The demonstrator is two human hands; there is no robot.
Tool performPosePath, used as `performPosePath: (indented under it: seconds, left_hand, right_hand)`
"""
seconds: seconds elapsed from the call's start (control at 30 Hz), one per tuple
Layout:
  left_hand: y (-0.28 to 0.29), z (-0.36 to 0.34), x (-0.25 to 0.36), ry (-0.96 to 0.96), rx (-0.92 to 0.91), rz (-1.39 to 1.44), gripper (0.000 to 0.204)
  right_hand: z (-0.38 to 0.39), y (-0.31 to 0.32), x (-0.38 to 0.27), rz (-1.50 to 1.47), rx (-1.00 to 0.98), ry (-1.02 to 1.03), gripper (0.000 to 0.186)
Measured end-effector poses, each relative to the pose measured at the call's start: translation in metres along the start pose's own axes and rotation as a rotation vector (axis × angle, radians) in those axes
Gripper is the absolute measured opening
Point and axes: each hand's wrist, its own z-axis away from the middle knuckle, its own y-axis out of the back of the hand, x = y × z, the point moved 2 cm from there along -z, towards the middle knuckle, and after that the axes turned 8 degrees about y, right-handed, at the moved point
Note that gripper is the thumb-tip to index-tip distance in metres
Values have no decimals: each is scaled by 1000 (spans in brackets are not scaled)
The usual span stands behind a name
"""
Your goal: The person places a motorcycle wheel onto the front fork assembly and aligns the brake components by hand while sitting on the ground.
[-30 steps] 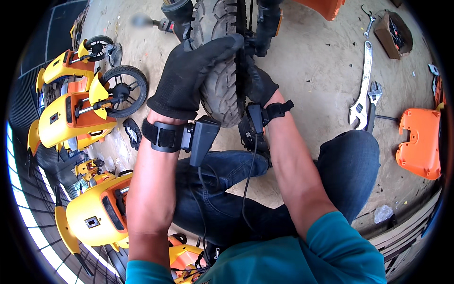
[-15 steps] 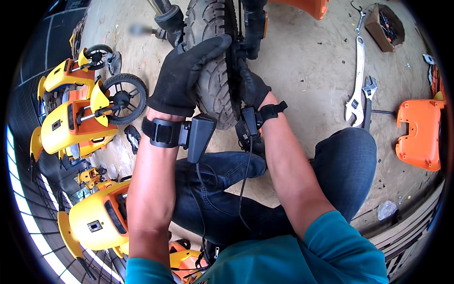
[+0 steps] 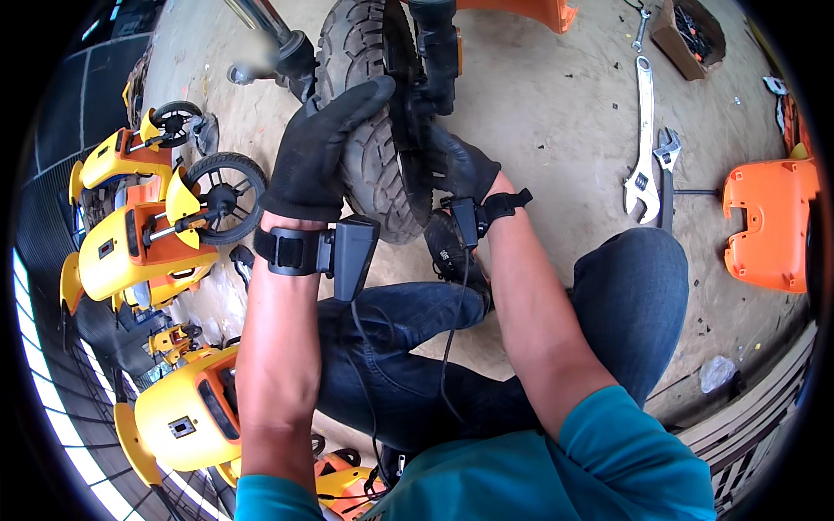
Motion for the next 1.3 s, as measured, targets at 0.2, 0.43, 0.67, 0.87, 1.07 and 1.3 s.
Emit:
performPosePath:
  seconds: [0.2, 0.43, 0.67, 0.87, 1.07, 1.3]
  left_hand:
    - [12, 4, -24, 227, -64, 168, 42]
    - [-3, -5, -11, 736, 60, 878, 39]
    - [6, -2, -20, 582, -13, 819, 40]
    - [3, -3, -18, 545, 32, 746, 41]
    - [-3, -10, -11, -85, -53, -111, 37]
    - [-4, -2, -11, 189, -56, 515, 33]
  right_hand:
    - [24, 55, 22, 296, 86, -197, 54]
    - [78, 124, 10, 763, 330, -433, 31]
    - [90, 175, -48, 1624, 271, -142, 21]
    - [85, 231, -119, 1988, 757, -46, 18]
    - [122, 248, -187, 1023, 1205, 110, 16]
    - [52, 109, -93, 719, 532, 64, 19]
